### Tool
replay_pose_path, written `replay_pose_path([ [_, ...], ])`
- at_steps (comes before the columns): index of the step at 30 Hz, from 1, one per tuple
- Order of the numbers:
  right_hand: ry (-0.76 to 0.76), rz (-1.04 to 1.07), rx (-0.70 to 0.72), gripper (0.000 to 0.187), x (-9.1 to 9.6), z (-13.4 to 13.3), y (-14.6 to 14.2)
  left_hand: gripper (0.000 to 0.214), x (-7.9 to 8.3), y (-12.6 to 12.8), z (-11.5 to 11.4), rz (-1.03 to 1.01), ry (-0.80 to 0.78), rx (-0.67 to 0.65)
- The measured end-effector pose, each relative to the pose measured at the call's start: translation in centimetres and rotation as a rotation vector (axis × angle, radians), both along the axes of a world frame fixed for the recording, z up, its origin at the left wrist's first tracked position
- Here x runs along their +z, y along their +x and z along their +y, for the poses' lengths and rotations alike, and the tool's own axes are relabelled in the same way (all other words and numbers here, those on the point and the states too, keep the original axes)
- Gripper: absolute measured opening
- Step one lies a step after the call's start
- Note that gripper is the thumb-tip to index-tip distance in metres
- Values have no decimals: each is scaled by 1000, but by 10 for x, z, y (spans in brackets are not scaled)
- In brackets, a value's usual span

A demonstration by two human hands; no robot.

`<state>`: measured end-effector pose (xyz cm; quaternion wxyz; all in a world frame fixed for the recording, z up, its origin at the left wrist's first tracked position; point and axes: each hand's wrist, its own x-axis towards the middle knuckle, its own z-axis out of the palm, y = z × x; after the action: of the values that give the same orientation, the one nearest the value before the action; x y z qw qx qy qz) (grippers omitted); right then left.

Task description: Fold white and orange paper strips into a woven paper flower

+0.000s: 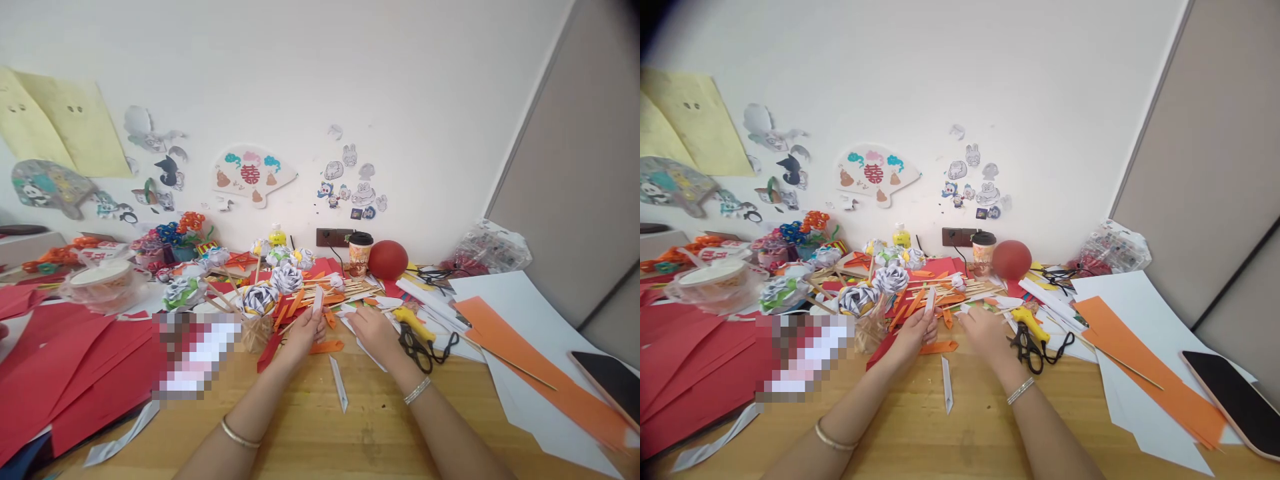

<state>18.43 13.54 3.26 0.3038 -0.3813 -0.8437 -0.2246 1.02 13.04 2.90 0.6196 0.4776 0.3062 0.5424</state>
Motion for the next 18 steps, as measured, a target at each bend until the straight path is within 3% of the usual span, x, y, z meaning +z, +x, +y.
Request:
replay_pose_path([
  [6, -44, 102, -35, 28, 5, -8, -8, 39, -1, 4, -4, 65, -4, -24],
  [10, -207, 365, -43, 26, 13, -11, -4, 39, -4, 6, -8, 208, 60, -109],
  [13, -343, 430, 26, 32, 19, -15, -5, 38, -2, 10, -15, 349, 138, -199],
  [18, -607, 642, 138, 24, 26, -17, -6, 37, 9, 11, -25, 568, 324, -162],
])
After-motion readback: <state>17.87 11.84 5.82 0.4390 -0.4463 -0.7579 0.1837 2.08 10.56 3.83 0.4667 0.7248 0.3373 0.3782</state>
